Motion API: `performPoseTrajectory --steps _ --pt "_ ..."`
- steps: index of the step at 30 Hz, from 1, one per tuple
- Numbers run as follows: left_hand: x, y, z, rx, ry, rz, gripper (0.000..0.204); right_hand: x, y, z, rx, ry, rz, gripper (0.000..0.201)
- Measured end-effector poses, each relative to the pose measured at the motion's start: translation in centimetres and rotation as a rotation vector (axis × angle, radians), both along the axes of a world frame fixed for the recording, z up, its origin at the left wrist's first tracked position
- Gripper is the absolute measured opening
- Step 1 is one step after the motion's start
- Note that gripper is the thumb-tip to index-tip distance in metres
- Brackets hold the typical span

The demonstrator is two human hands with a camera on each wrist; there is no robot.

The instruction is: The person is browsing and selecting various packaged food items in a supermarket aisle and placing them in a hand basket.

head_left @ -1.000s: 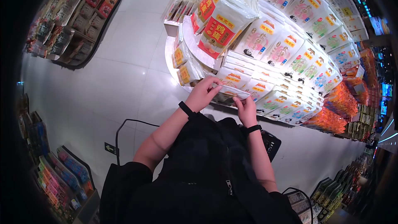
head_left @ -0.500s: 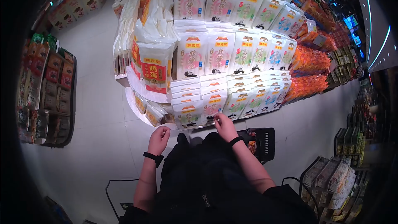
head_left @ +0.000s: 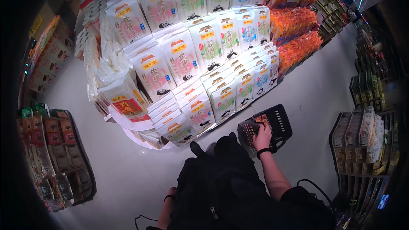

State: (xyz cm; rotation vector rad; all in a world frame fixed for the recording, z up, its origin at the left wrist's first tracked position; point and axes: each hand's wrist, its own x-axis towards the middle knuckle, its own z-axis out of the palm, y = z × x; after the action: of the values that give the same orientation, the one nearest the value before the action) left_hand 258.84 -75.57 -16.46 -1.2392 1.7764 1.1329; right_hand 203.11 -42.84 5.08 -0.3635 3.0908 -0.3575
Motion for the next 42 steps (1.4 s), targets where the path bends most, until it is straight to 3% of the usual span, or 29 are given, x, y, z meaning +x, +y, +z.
performPoseTrajectory --steps 2,5,8,12,13,16,17,19,22,27,34,38,41,42 --pt "-0.7 -0.5 1.1 -0.041 -0.033 -0.131 0.033 -0.4 2.0 -1.2 0.07 -0.016 -0.147 0.071" --pt "-5.9 -1.6 7.2 0.069 0.055 0.226 0.031 -0.7 5.9 -3.6 0.117 -0.213 -0.248 0.074" --pt "-8.1 -3.6 3.7 0.086 0.161 0.396 0.029 -1.2 8.1 -3.6 0.067 -0.188 -0.151 0.061" --pt "-13.5 -4.9 4.6 0.02 0.376 0.475 0.018 -2.8 10.1 -5.5 -0.072 -0.118 -0.033 0.048" --pt "-15.0 -4.8 5.0 0.005 0.401 0.483 0.017 -3.0 10.2 -5.3 -0.145 -0.168 -0.081 0.046" --pt "-18.2 -3.2 5.0 -0.02 0.417 0.451 0.017 -4.3 11.6 -5.9 -0.339 -0.239 -0.193 0.037" --pt "-18.8 -2.6 4.6 -0.011 0.404 0.453 0.018 -5.2 12.9 -8.2 -0.416 -0.296 -0.266 0.049" --pt "-20.3 -0.4 5.5 -0.021 0.354 0.381 0.019 -5.9 13.4 -7.3 -0.348 -0.385 -0.334 0.042" --pt "-21.4 3.1 6.6 -0.045 0.312 0.209 0.023 -8.0 14.7 -8.0 -0.164 -0.623 -0.136 0.033" --pt "-22.5 8.3 9.3 -0.134 0.201 0.082 0.029 -8.1 14.9 -9.2 -0.281 -0.554 -0.086 0.028" --pt "-23.5 13.7 10.2 -0.136 0.158 0.155 0.034 -9.1 16.8 -10.8 -0.48 -0.662 0.004 0.011" --pt "-25.3 17.1 10.5 -0.138 0.17 0.218 0.033 -10.6 18.9 -15.6 -0.606 -0.709 0.067 0.01" --pt "-26.4 20.0 10.7 -0.177 0.21 0.177 0.031 -11.5 20.3 -16.6 -0.581 -0.677 0.097 0.015" --pt "-26.2 20.8 9.4 -0.191 0.216 0.195 0.031 -11.9 20.3 -15.0 -0.532 -0.627 0.135 0.023"
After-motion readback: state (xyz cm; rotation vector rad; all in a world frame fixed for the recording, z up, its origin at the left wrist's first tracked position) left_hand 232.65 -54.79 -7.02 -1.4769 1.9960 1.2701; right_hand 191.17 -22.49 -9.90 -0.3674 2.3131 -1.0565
